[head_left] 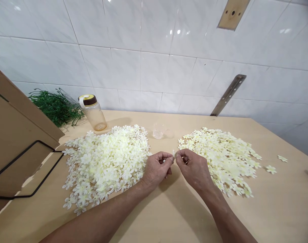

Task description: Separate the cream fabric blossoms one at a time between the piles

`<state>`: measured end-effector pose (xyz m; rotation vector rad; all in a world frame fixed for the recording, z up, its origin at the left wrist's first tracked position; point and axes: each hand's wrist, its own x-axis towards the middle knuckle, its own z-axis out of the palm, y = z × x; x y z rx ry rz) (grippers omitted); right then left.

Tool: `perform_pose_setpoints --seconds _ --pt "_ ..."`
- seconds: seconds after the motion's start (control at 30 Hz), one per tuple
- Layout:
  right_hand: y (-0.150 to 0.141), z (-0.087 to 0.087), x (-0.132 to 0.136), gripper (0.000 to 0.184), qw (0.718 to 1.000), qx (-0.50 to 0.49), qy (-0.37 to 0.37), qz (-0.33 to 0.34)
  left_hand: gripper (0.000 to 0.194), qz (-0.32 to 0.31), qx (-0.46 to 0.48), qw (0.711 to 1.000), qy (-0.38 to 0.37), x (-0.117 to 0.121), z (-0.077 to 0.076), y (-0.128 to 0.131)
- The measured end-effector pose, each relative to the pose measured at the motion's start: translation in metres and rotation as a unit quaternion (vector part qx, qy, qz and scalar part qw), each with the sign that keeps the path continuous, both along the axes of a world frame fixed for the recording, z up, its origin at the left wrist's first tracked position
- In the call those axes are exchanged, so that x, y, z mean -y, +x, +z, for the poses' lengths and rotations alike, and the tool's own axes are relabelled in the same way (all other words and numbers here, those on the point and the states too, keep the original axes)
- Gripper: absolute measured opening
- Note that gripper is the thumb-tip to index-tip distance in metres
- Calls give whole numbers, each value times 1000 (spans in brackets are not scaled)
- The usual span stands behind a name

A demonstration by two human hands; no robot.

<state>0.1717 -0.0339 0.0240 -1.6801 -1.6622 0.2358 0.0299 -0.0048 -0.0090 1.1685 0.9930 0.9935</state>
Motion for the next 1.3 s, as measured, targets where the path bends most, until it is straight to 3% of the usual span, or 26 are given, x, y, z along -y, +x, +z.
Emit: perform_pose_setpoints --seconds 0.3,0.53,0.67,0.83,1.03,1.3 --pt "-1 3 1 16 1000 -27 -16 3 21 8 -15 1000 4 1 7 -1" --pt "0 2 0 16 1000 -14 -19 7 17 5 -15 1000 -3 -1 1 1" --pt "3 2 -1 18 997 -55 -55 -2 15 11 -4 1000 -16 -1 1 2" --pt "3 7 1 30 987 -97 -108 67 16 19 -6 1000 -20 -2 3 1" --pt "2 7 1 33 989 -28 -106 95 20 19 -21 1000 -10 -3 2 -1" --pt "6 5 1 25 997 -7 -53 48 22 13 -30 999 1 -3 -2 1"
